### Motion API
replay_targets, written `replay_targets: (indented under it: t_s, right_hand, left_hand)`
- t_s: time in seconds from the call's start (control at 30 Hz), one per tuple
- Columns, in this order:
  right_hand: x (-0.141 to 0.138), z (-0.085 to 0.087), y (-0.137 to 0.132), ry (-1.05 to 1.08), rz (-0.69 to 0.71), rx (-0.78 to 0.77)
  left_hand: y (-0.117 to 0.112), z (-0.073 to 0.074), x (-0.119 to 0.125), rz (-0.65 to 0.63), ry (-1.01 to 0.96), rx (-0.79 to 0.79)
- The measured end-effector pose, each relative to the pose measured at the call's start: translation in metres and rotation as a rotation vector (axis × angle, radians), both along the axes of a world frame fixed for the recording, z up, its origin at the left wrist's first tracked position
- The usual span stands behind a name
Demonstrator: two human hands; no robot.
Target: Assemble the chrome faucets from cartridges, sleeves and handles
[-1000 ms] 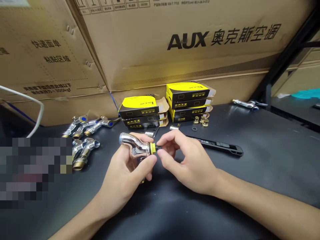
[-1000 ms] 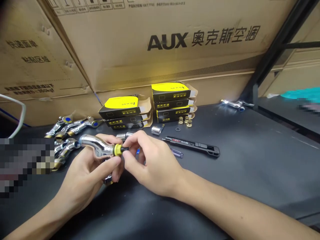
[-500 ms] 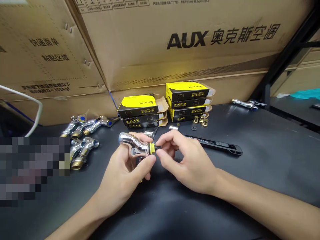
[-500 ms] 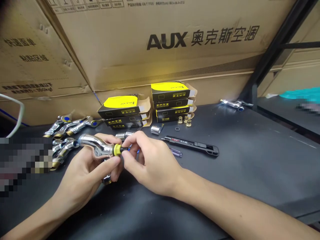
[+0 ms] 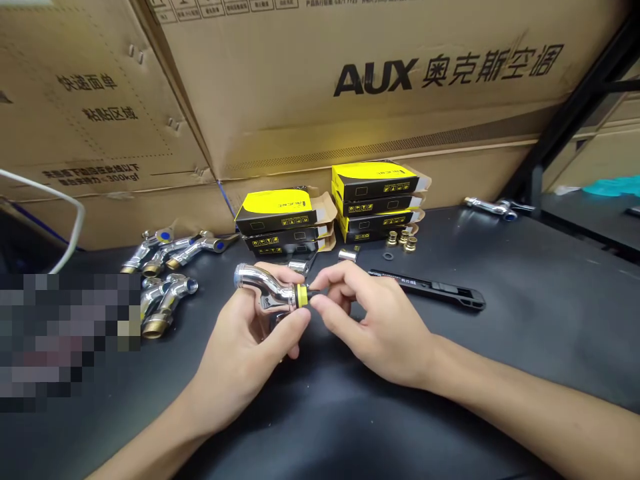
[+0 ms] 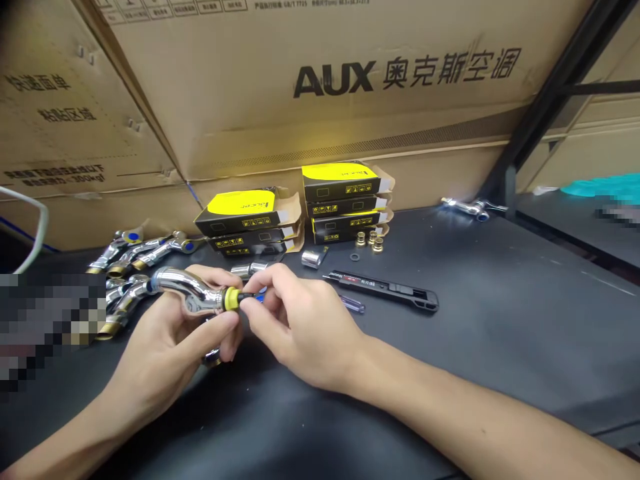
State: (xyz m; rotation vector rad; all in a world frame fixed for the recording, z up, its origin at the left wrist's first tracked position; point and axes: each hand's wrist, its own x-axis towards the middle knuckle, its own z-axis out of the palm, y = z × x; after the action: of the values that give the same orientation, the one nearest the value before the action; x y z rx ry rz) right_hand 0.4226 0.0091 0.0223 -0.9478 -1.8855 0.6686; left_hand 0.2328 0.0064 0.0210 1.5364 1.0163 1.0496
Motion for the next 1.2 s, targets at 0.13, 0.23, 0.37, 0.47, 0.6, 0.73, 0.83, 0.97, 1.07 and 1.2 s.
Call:
replay_targets:
  t_s: [0.13, 0.23, 0.37, 0.47, 0.6, 0.73, 0.83, 0.97, 1.07, 1.2]
  right_hand:
    - [0.001, 0.000, 0.002, -0.084, -0.001, 0.038]
    - [0.002, -0.001, 0.003, -0.103, -0.007, 0.052]
    - [0.001, -0.001, 0.001, -0.060, 0.002, -0.003]
    - [0.001, 0.000, 0.000, -0.037, 0.005, -0.022]
    - [0.000, 0.002, 0.000, -0.088, 0.009, -0.058]
    - [0.001, 0.003, 0.001, -0.123, 0.025, -0.079]
    - [0.002, 0.003, 0.002, -0.106, 0.038, -0.057]
    - [0.002, 0.006, 0.002, -0.127, 0.074, -0.082]
    - [0.003, 0.009, 0.002, -0.111, 0.108, -0.145]
    - [0.003, 0.011, 0.000, -0.074, 0.135, -0.223]
  left_hand:
    - [-0.003, 0.003, 0.003, 0.007, 0.060, 0.032]
    - [-0.004, 0.003, 0.005, 0.005, 0.061, 0.027]
    - [-0.001, 0.000, 0.003, 0.004, -0.004, -0.017]
    - [0.001, -0.002, 0.001, 0.014, -0.036, -0.020]
    - [-0.001, -0.002, 0.001, 0.015, -0.022, -0.017]
    - [-0.003, -0.003, 0.003, 0.003, -0.004, -0.020]
    - [-0.002, -0.003, 0.003, 0.004, -0.040, -0.020]
    - [0.000, -0.002, 0.002, 0.006, -0.041, -0.009]
    - [-0.001, 0.000, 0.002, 0.009, -0.022, -0.004]
    - [-0.001, 0.000, 0.002, 0.011, -0.011, -0.004]
